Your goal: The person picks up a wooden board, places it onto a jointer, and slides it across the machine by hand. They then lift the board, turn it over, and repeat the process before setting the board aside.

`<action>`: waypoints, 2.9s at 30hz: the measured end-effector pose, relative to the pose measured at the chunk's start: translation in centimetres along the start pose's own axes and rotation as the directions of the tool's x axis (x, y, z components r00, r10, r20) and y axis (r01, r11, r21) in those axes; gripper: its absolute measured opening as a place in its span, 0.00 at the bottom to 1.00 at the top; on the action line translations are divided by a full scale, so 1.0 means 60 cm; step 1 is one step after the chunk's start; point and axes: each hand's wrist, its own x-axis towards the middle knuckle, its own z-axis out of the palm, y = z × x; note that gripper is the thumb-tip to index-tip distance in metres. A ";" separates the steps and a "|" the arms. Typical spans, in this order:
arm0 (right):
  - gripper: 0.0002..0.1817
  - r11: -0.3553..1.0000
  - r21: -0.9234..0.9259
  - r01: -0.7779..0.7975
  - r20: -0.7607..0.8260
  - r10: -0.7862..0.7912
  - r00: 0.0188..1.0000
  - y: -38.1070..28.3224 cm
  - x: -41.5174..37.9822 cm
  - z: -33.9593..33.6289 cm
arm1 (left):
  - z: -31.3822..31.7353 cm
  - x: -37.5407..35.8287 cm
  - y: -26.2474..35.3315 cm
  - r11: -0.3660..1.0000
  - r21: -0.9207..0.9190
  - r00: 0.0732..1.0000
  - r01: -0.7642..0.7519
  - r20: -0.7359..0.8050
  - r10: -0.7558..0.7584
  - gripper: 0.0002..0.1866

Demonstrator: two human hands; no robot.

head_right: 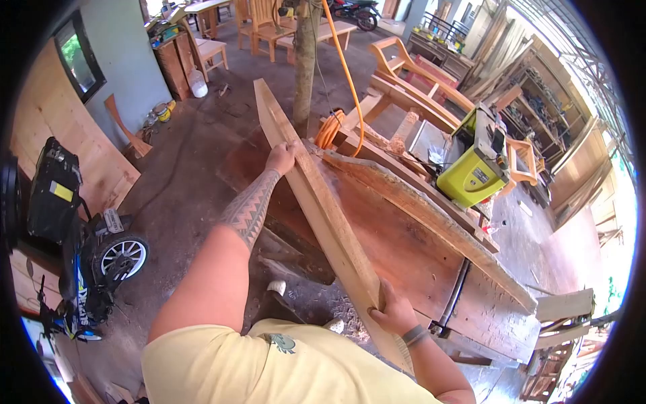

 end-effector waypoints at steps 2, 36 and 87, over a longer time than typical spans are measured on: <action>0.53 1.000 -0.005 -0.010 -0.011 0.010 1.000 -0.004 -0.001 0.000 | 0.005 -0.004 -0.021 0.985 -0.073 0.987 -0.154 -0.046 0.151 0.34; 0.52 0.959 -0.142 -0.247 -0.086 0.237 0.968 -0.024 0.008 0.014 | -0.051 0.321 -0.146 0.926 -0.353 0.977 -0.134 0.106 0.182 0.33; 0.42 0.938 -0.221 -0.266 -0.271 0.203 0.941 -0.009 -0.007 0.052 | -0.233 0.364 0.044 -0.096 0.295 0.196 -0.951 0.812 0.550 0.15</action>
